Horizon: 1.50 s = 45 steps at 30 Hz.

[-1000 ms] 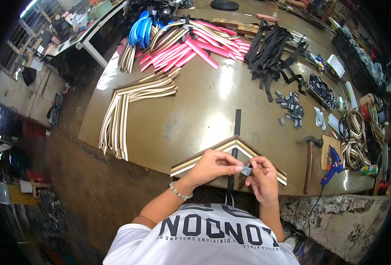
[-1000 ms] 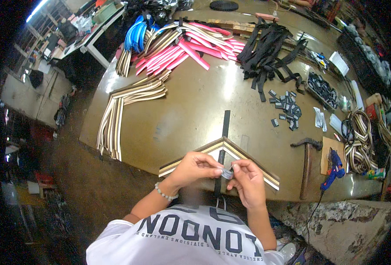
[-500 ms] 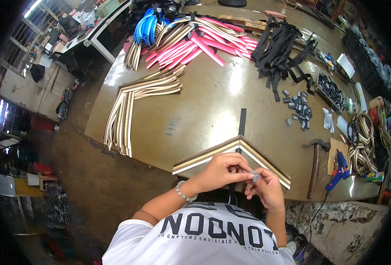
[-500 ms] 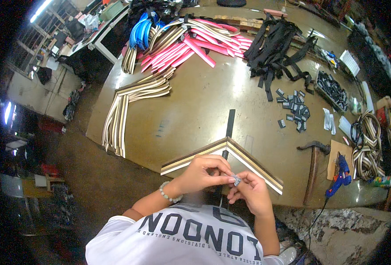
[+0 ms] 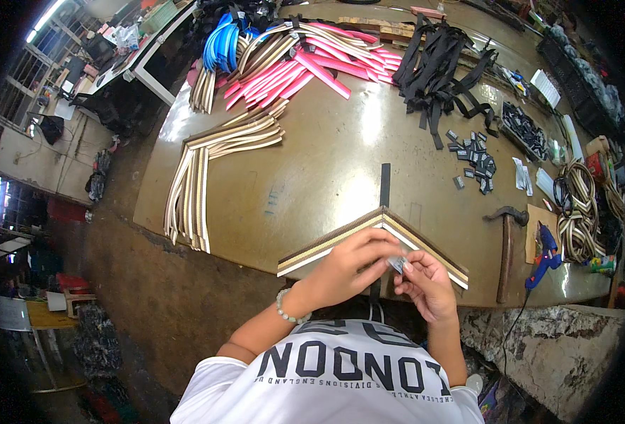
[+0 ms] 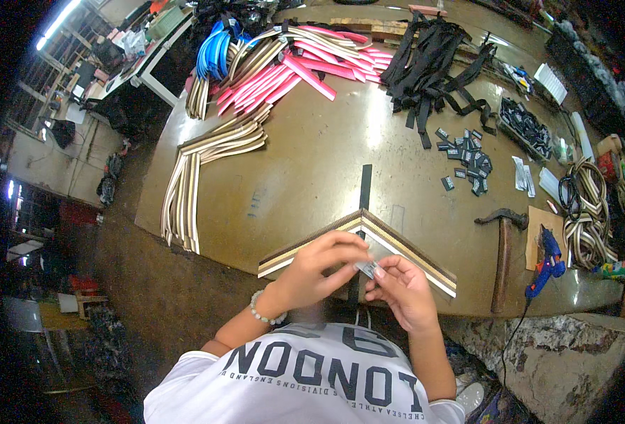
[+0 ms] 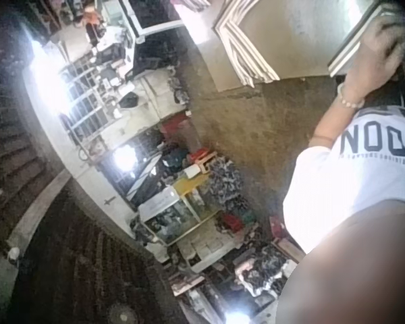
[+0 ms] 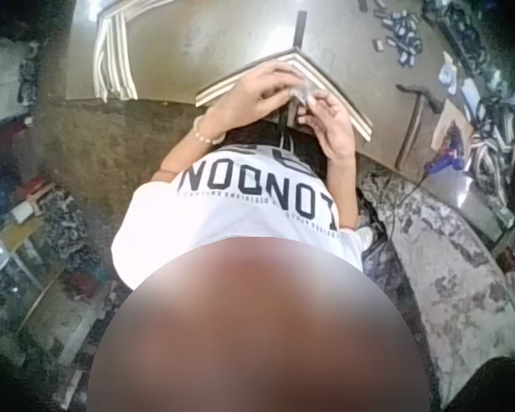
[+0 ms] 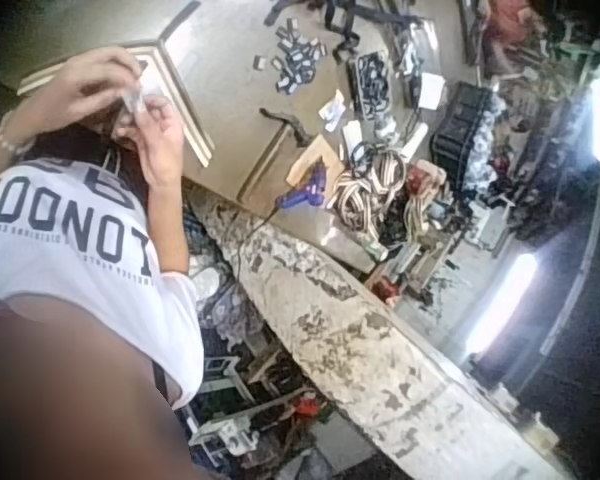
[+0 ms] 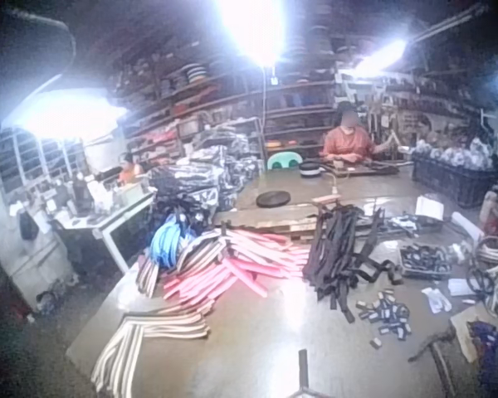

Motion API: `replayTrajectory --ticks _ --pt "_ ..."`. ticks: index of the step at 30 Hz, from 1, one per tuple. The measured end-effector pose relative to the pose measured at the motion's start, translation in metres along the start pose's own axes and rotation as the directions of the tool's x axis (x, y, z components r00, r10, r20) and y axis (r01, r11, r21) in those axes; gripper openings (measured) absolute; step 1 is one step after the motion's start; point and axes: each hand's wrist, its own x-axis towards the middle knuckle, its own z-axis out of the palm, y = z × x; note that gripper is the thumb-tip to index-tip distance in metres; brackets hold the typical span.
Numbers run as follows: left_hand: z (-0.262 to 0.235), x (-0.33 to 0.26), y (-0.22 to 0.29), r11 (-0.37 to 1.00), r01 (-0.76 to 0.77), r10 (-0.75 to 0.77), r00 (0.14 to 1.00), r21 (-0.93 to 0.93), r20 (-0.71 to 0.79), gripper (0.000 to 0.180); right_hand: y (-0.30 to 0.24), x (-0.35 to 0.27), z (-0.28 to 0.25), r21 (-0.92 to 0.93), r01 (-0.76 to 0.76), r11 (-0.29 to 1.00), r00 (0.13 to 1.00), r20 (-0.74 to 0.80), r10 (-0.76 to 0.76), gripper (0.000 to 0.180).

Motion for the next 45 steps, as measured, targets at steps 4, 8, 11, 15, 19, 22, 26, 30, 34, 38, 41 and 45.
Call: replayTrajectory --ticks 4,8,11,15,19,22,26,30,34,38,41,45 --pt "0.004 -0.008 -0.008 0.747 0.457 -0.439 0.884 -0.483 0.158 0.025 0.007 0.002 0.011 -0.323 0.166 0.932 0.983 -0.027 -0.184 0.017" --pt "0.006 -0.013 -0.014 0.709 0.527 -0.514 0.841 -0.468 0.168 0.021 0.010 0.003 0.017 -0.401 0.228 0.887 0.966 -0.023 -0.259 0.020" --pt "0.008 -0.014 -0.011 0.750 0.510 -0.522 0.848 -0.422 0.097 0.019 0.009 0.002 0.014 -0.400 0.226 0.888 0.966 -0.027 -0.259 0.022" --pt "0.009 -0.008 -0.007 0.766 0.506 -0.516 0.852 -0.397 0.090 0.017 0.007 0.004 0.008 -0.324 0.180 0.929 0.979 -0.029 -0.200 0.022" --pt "0.011 -0.003 -0.007 0.766 0.501 -0.514 0.854 -0.402 0.086 0.019 0.001 0.008 0.003 -0.358 0.152 0.921 0.983 -0.040 -0.178 0.021" --pt "0.011 -0.003 -0.008 0.773 0.463 -0.480 0.874 -0.433 0.077 0.023 -0.004 0.011 0.003 -0.379 0.195 0.905 0.972 -0.047 -0.229 0.020" --pt "0.012 -0.004 -0.011 0.776 0.484 -0.524 0.852 -0.406 0.014 0.020 -0.007 0.015 0.008 -0.354 0.187 0.917 0.978 -0.019 -0.207 0.022" --pt "0.013 -0.001 -0.013 0.781 0.441 -0.508 0.860 -0.441 -0.040 0.018 -0.008 0.022 0.012 -0.340 0.226 0.913 0.974 0.069 -0.215 0.023" --pt "0.009 0.001 -0.014 0.781 0.454 -0.517 0.855 -0.428 -0.036 0.020 -0.010 0.027 0.013 -0.333 0.231 0.914 0.973 0.095 -0.211 0.024" --pt "0.008 0.001 -0.014 0.771 0.432 -0.511 0.858 -0.468 -0.050 0.021 -0.012 0.029 0.015 -0.343 0.229 0.911 0.973 0.085 -0.213 0.023" --pt "0.008 0.001 -0.015 0.768 0.422 -0.506 0.861 -0.481 -0.055 0.020 -0.012 0.030 0.015 -0.350 0.223 0.910 0.975 0.065 -0.213 0.021" --pt "0.007 -0.001 -0.016 0.791 0.420 -0.498 0.865 -0.445 -0.070 0.018 -0.010 0.029 0.013 -0.336 0.235 0.912 0.972 0.059 -0.229 0.021"
